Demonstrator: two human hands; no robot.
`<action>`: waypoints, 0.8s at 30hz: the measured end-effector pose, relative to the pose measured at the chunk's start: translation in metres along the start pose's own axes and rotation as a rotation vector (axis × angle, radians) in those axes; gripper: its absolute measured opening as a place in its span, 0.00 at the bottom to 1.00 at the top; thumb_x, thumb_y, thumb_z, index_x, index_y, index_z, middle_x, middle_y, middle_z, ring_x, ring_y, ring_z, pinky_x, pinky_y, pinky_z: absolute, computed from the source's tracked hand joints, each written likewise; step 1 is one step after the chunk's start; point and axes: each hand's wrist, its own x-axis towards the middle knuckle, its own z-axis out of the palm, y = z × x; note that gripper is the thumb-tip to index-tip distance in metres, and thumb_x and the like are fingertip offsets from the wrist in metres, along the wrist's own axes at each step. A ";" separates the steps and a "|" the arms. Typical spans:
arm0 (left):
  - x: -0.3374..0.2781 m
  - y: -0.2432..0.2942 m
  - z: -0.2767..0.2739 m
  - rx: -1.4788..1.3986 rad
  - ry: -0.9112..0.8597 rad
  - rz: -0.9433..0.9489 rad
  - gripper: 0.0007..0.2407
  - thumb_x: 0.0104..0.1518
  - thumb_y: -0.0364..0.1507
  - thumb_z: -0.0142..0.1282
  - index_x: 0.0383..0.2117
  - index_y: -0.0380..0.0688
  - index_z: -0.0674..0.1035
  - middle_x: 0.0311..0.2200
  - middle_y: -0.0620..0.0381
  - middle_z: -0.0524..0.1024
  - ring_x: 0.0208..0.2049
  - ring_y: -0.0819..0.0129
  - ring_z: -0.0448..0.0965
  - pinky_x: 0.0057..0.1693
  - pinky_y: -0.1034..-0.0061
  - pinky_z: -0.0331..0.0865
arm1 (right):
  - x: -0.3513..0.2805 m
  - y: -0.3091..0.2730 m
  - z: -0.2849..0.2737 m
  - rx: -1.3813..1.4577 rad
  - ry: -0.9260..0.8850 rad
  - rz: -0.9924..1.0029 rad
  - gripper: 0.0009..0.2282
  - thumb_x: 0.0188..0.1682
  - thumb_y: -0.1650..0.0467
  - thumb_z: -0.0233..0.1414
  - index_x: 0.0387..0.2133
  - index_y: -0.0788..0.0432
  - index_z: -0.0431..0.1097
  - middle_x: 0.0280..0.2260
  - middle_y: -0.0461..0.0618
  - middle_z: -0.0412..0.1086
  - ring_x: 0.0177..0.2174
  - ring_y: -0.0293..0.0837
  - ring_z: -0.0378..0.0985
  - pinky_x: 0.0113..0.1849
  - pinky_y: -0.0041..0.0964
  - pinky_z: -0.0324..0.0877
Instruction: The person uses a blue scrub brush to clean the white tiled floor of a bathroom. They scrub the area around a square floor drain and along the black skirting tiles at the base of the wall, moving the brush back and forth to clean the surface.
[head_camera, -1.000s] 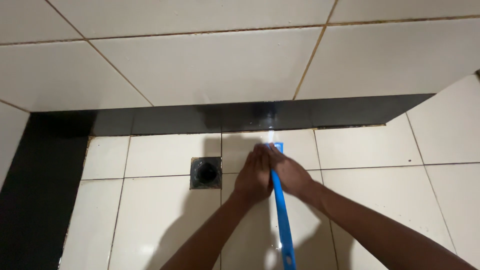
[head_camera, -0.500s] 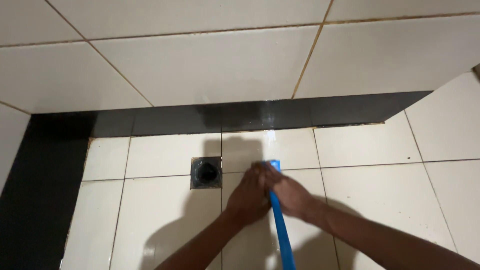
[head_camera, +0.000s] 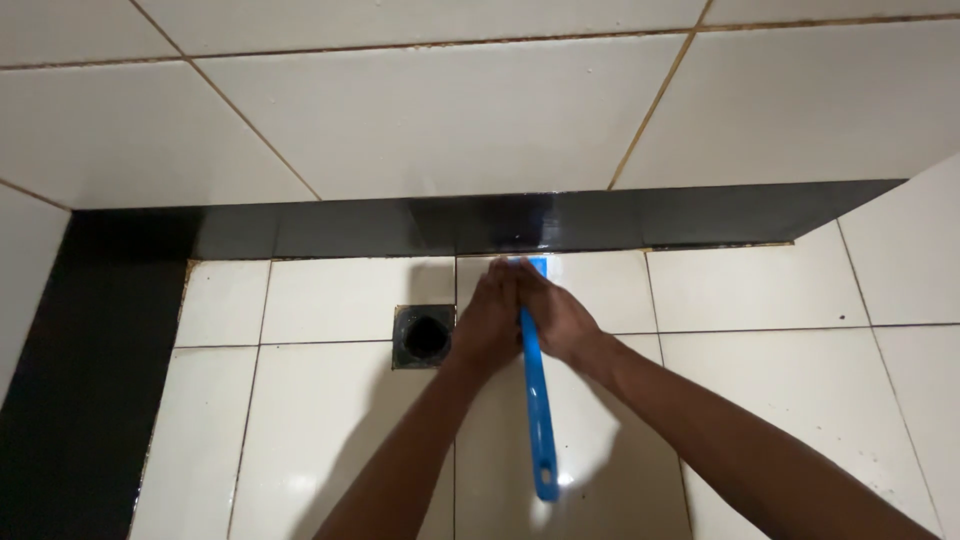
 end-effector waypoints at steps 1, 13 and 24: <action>0.002 -0.007 0.004 0.000 0.001 -0.001 0.30 0.53 0.28 0.55 0.62 0.23 0.60 0.65 0.26 0.58 0.65 0.34 0.60 0.68 0.57 0.58 | 0.000 0.000 0.002 0.000 0.000 -0.001 0.25 0.42 0.74 0.54 0.56 0.70 0.66 0.60 0.65 0.64 0.63 0.59 0.59 0.62 0.51 0.58; -0.103 0.020 0.023 0.224 0.046 0.177 0.26 0.59 0.29 0.52 0.60 0.20 0.63 0.60 0.24 0.64 0.64 0.34 0.63 0.70 0.55 0.58 | -0.053 -0.089 -0.022 0.083 -0.430 0.313 0.25 0.41 0.77 0.54 0.56 0.72 0.63 0.59 0.72 0.63 0.56 0.66 0.70 0.51 0.45 0.74; -0.038 -0.027 0.030 0.433 0.077 0.144 0.26 0.59 0.26 0.49 0.63 0.22 0.62 0.62 0.28 0.65 0.65 0.41 0.66 0.70 0.57 0.60 | -0.004 -0.034 0.017 -0.017 -0.036 0.043 0.29 0.37 0.81 0.51 0.58 0.74 0.61 0.60 0.72 0.61 0.62 0.65 0.60 0.58 0.46 0.65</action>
